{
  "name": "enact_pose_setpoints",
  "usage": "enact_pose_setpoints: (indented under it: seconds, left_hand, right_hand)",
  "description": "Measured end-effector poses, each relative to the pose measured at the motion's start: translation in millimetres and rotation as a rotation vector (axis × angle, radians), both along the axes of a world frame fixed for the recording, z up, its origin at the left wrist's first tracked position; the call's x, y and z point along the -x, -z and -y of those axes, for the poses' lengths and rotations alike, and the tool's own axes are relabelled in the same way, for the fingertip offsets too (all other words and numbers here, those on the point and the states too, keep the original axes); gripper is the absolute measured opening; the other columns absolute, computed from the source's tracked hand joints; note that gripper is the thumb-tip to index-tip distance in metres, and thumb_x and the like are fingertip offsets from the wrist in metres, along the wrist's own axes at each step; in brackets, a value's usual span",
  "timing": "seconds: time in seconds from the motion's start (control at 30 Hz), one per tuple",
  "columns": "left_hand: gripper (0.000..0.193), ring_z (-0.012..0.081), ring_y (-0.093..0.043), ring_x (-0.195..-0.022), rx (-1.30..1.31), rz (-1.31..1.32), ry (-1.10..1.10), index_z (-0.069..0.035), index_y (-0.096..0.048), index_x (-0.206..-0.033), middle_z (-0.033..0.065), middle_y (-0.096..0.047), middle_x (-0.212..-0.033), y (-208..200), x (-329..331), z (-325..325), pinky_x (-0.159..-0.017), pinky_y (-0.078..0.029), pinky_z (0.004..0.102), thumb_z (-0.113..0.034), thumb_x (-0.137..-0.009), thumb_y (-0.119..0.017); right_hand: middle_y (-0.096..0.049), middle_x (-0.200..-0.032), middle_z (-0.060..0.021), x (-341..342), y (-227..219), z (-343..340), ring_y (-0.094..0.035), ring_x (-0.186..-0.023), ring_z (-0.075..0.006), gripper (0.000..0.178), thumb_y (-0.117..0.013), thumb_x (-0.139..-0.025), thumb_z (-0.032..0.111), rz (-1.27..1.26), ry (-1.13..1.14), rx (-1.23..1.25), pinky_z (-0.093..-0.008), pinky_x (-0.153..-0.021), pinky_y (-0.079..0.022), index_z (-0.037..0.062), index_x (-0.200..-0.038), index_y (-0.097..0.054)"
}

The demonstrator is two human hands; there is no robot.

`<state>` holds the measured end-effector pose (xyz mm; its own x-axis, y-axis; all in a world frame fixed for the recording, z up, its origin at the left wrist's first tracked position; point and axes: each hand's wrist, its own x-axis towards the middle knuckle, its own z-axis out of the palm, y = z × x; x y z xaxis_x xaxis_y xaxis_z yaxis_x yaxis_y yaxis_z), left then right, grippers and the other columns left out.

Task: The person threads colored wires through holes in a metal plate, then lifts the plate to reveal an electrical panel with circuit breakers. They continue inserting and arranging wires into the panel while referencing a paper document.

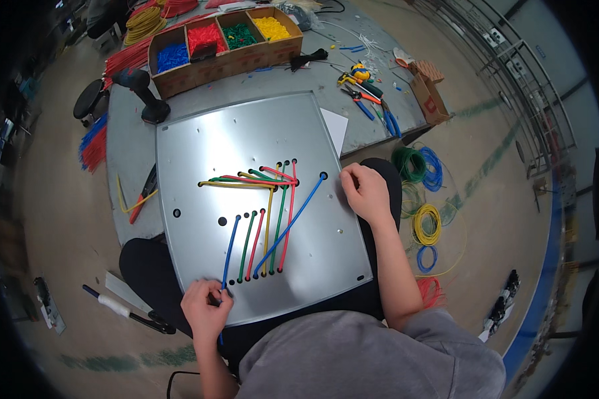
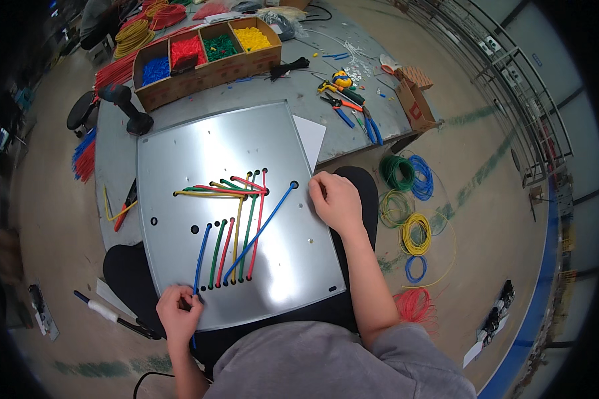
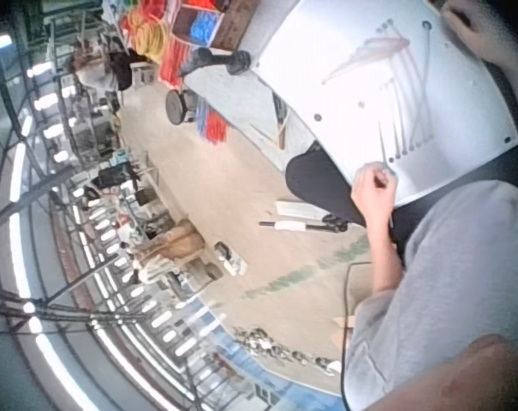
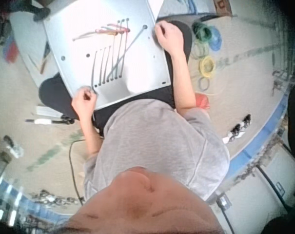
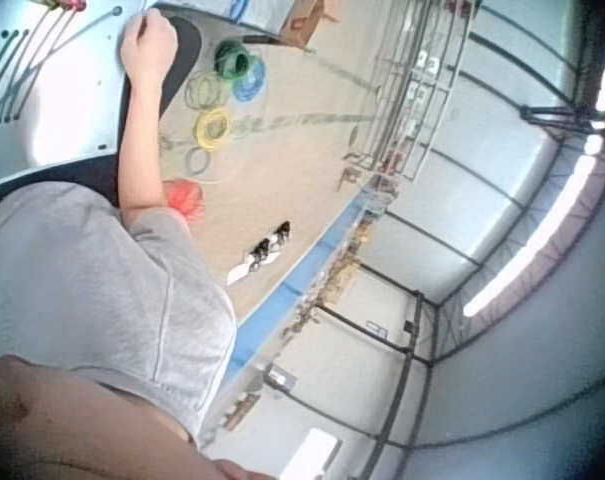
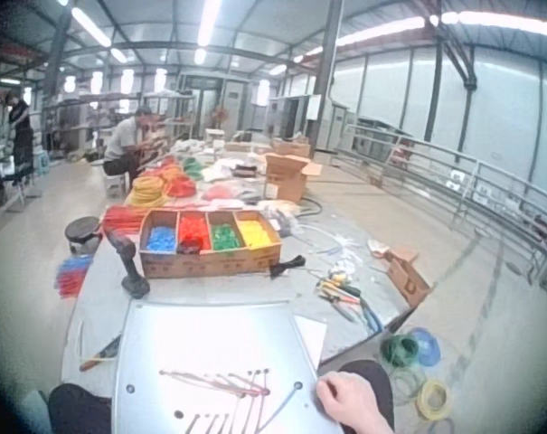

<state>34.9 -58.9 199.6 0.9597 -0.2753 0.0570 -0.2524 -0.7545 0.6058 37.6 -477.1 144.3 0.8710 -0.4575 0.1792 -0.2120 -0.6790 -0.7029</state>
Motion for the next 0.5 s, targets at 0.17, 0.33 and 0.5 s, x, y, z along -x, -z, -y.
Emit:
enact_pose_setpoints:
  seconds: [0.17,0.33,0.5]
  left_hand:
    - [0.013,0.0223,-0.057,-0.060,-0.004,0.003,0.012,-0.007,-0.065,-0.078,0.0038,-0.056,-0.066,1.6,-0.4,-0.9,-0.056,-0.045,0.0360,-0.004,-0.072,-0.076]
    - [0.013,0.0228,-0.057,-0.060,-0.028,0.020,0.034,-0.008,-0.065,-0.077,0.0038,-0.056,-0.066,4.2,-1.2,-3.2,-0.057,-0.045,0.0357,-0.005,-0.071,-0.076]
    - [0.012,0.0230,-0.057,-0.060,-0.026,0.029,0.039,-0.008,-0.065,-0.077,0.0039,-0.056,-0.065,3.8,-1.4,-2.4,-0.057,-0.045,0.0358,-0.005,-0.071,-0.076]
  right_hand:
    - [-0.069,-0.079,-0.0085,-2.0,-3.5,-1.0,-0.066,-0.078,-0.0298,0.018,-0.065,-0.099,0.021,-0.038,-0.064,0.102,-0.0417,-0.078,-0.050,0.0065,-0.091,-0.071]
    - [-0.070,-0.079,-0.0076,-0.8,-2.7,0.9,-0.066,-0.078,-0.0287,0.019,-0.065,-0.098,0.022,-0.052,-0.075,0.139,-0.0409,-0.077,-0.048,0.0066,-0.089,-0.070]
    - [-0.070,-0.080,-0.0073,-1.4,-4.2,-1.0,-0.066,-0.078,-0.0283,0.018,-0.065,-0.098,0.021,-0.049,-0.066,0.136,-0.0411,-0.077,-0.048,0.0069,-0.089,-0.071]
